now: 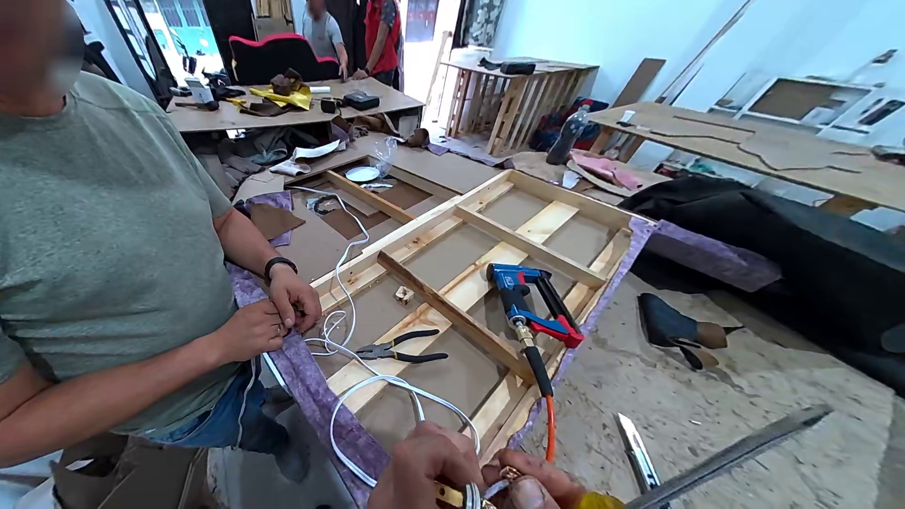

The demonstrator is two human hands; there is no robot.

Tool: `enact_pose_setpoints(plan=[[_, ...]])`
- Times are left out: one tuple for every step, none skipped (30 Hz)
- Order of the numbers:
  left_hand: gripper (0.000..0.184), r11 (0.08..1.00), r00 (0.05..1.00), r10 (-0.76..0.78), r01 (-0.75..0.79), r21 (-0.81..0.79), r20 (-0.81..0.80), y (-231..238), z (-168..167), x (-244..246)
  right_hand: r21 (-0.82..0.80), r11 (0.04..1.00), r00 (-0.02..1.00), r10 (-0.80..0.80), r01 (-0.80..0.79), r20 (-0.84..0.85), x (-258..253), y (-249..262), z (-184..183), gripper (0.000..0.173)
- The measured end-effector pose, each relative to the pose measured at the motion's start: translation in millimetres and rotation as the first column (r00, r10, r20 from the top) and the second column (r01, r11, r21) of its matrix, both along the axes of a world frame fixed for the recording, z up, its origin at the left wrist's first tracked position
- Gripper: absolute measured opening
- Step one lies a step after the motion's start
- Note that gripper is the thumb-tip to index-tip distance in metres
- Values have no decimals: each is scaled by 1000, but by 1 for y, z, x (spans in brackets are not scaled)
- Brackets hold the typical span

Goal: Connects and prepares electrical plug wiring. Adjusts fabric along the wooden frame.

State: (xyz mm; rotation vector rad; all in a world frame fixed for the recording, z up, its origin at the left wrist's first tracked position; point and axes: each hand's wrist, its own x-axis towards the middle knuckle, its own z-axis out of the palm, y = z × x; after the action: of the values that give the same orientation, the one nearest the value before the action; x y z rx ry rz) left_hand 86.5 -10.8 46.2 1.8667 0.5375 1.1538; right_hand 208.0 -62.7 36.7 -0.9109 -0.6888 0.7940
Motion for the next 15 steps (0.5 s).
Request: enact_pose_setpoints(plan=[[23, 999, 1000, -27, 27, -22, -4, 1, 1, -1, -7, 1000, 1000, 0, 0, 14, 1, 0, 0, 11], [21, 998, 999, -50, 50, -40, -5, 1, 1, -2, -7, 1000, 1000, 4, -4, 18, 2, 1, 0, 11], [21, 996, 998, -65, 64, -57, -12, 2, 2, -4, -6, 1000, 1000, 9, -9, 18, 3, 1, 0, 11], [21, 996, 998, -63, 62, -66, -20, 2, 2, -7, -10, 1000, 1000, 11, -11, 20, 4, 0, 0, 11], [22, 997, 999, -44, 42, -65, -28, 3, 1, -9, -15, 1000, 1000, 14, -14, 22, 6, -1, 0, 11], [23, 998, 999, -14, 12, -54, -31, 5, 0, -11, -16, 1000, 1000, 20, -19, 23, 7, -1, 0, 12], [23, 999, 1000, 9, -10, -48, -20, 6, -1, -13, -17, 999, 999, 28, -28, 26, 8, -2, 0, 13], [23, 998, 1000, 15, -14, -56, 13, 8, -2, -14, -21, 999, 999, 35, -34, 30, 8, -2, -1, 13], [25, 996, 998, 4, 1, -88, 62, 9, -3, -15, -28, 999, 999, 38, -37, 37, 8, -2, -2, 13], [25, 991, 994, -18, 32, -133, 110, 9, -3, -16, -34, 999, 998, 39, -38, 43, 8, -1, -2, 14], [26, 982, 988, -41, 68, -179, 148, 9, -2, -17, -39, 998, 998, 41, -39, 47, 8, -1, -1, 14], [27, 972, 983, -60, 97, -216, 174, 9, -1, -19, -41, 998, 998, 41, -39, 45, 7, 0, 0, 14], [28, 963, 978, -71, 119, -242, 196, 9, 0, -19, -41, 999, 998, 37, -36, 45, 7, 0, 1, 14], [27, 957, 974, -72, 128, -260, 214, 9, 1, -19, -37, 999, 998, 30, -29, 49, 6, -1, 1, 14], [25, 953, 973, -57, 121, -278, 225, 8, 2, -19, -33, 999, 998, 21, -19, 66, 5, -1, 1, 14]])
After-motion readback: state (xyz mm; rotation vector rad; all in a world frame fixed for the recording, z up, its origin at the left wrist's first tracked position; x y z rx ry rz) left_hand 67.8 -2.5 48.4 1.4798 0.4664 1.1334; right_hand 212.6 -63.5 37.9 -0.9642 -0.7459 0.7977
